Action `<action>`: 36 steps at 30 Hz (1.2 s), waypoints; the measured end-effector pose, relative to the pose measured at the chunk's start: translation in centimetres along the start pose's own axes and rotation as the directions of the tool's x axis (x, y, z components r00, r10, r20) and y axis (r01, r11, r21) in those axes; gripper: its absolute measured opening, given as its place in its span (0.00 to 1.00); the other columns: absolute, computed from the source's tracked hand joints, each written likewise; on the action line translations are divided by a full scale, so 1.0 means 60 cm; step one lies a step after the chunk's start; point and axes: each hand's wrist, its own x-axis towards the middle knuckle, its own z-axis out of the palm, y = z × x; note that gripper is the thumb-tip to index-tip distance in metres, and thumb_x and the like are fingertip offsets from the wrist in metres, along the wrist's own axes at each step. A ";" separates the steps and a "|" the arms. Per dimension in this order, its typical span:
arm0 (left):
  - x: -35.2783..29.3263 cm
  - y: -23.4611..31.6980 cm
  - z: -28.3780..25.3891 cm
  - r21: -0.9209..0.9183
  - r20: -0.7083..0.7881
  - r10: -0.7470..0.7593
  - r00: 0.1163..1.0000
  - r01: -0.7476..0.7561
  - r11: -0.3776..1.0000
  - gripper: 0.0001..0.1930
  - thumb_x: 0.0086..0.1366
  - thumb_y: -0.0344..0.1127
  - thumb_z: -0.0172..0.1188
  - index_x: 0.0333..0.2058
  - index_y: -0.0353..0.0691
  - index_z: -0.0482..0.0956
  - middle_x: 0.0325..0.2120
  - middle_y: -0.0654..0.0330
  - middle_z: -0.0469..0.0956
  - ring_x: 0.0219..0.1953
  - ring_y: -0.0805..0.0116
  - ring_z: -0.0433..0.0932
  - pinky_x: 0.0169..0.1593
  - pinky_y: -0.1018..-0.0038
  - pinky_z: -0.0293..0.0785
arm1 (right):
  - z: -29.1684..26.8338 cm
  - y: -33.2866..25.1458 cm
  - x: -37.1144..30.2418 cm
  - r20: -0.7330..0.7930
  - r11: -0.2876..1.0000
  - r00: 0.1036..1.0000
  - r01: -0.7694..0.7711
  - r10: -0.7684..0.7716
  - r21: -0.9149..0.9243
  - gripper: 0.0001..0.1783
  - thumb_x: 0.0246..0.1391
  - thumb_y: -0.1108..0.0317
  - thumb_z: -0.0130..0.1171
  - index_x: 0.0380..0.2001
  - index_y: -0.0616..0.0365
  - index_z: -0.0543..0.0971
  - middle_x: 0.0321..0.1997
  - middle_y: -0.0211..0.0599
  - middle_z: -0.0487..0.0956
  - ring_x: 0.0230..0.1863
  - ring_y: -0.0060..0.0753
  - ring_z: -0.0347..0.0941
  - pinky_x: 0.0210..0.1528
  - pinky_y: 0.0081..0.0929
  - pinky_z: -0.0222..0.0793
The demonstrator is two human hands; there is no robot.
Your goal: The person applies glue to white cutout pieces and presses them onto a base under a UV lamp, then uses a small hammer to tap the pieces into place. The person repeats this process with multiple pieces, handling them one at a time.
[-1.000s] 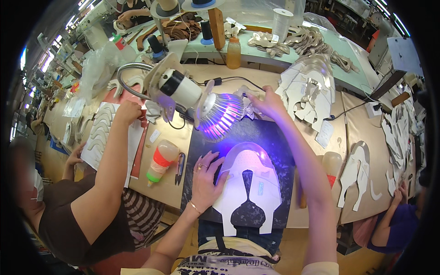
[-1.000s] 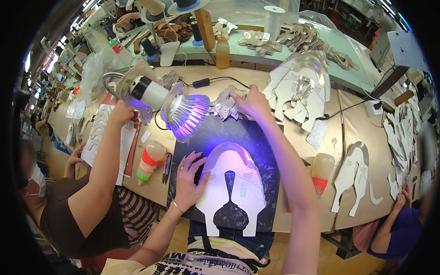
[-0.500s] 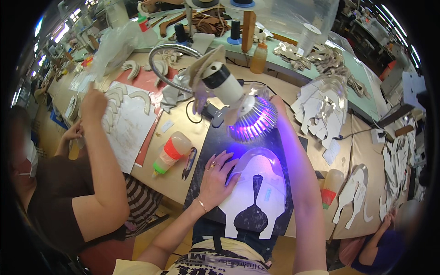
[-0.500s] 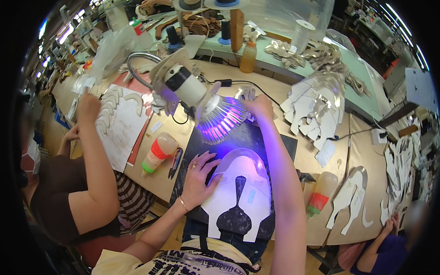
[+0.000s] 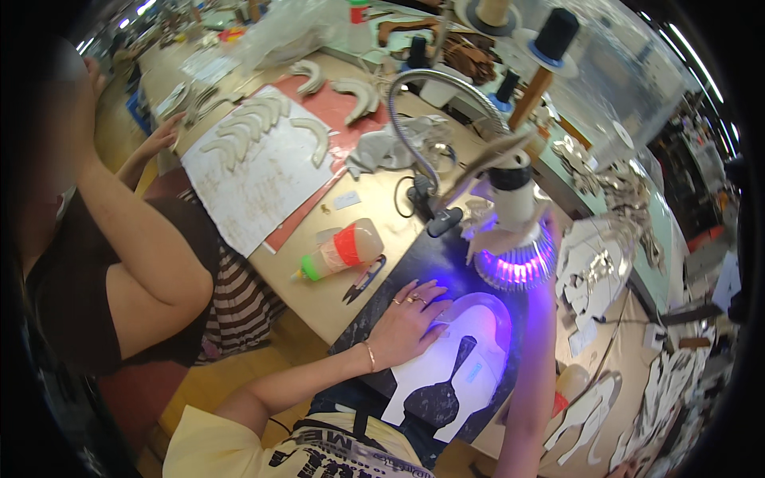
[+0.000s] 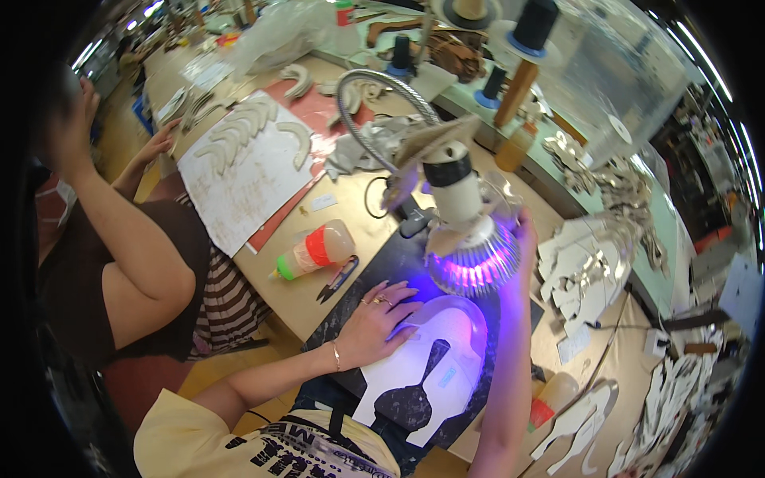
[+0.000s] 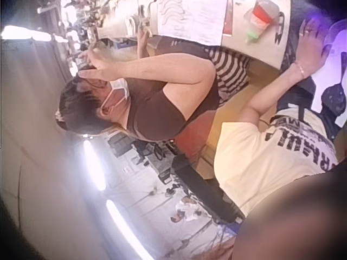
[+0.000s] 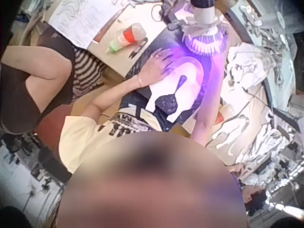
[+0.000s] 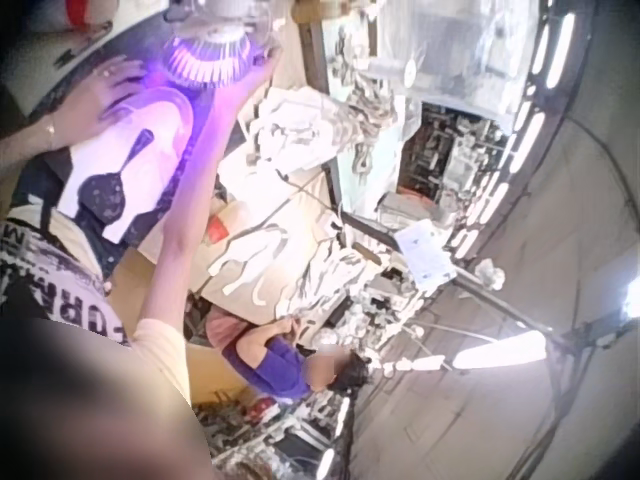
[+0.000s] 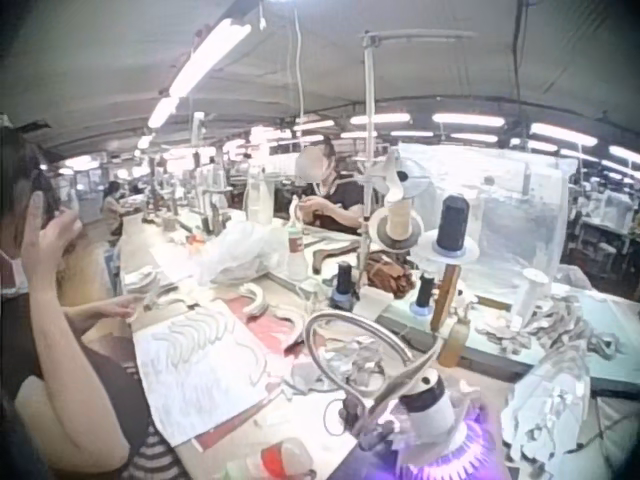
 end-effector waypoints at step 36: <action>-0.005 -0.006 0.010 -0.001 -0.042 0.008 0.999 -0.008 1.000 0.20 0.65 0.43 0.62 0.52 0.41 0.77 0.53 0.52 0.74 0.60 0.55 0.70 0.69 0.52 0.56 | 0.076 -0.004 -0.097 0.426 0.914 0.904 0.200 -0.034 -0.352 0.17 0.63 0.64 0.61 0.51 0.59 0.73 0.42 0.33 0.77 0.42 0.21 0.75 0.46 0.25 0.73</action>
